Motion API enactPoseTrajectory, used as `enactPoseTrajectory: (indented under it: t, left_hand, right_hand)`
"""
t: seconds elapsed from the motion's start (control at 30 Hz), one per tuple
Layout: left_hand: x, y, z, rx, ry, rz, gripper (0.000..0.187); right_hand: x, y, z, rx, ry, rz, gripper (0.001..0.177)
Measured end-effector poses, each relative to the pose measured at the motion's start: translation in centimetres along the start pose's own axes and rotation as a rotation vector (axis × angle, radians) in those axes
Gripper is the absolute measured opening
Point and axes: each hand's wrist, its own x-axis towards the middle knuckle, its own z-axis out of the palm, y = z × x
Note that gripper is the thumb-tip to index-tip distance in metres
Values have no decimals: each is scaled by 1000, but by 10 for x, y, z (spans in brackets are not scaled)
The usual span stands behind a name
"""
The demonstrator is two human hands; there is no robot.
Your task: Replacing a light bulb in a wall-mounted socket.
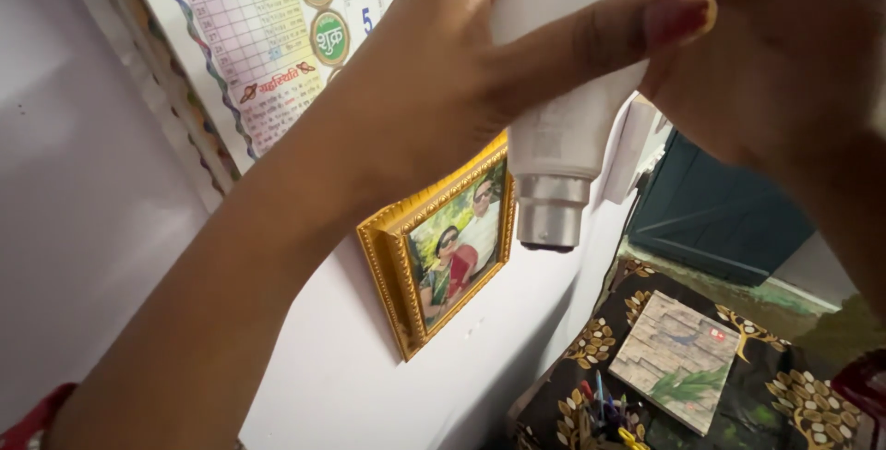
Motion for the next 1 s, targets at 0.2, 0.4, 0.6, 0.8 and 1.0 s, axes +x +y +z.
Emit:
enactPoseTrajectory:
  t: [0.2,0.4,0.6,0.8,1.0]
  left_hand:
    - [13,12,8,-82,3,-60,110]
    - [23,16,6,-59,19,-63,104]
    - [45,21,14,11,14,-96,97]
    - [61,32,5,16,-26,-82,93]
    - [73,34,14,49,-59,-153,92]
  right_hand:
    - [15,-52,-9,1050,-114,201,32]
    - [19,-45,-27,1053,-239,132,32]
    - [23,-32,-37,889,-146,231,34]
    - [26,-43,-57,1032,-193,60,52]
    - [23,-36,-47,936,46,354,47]
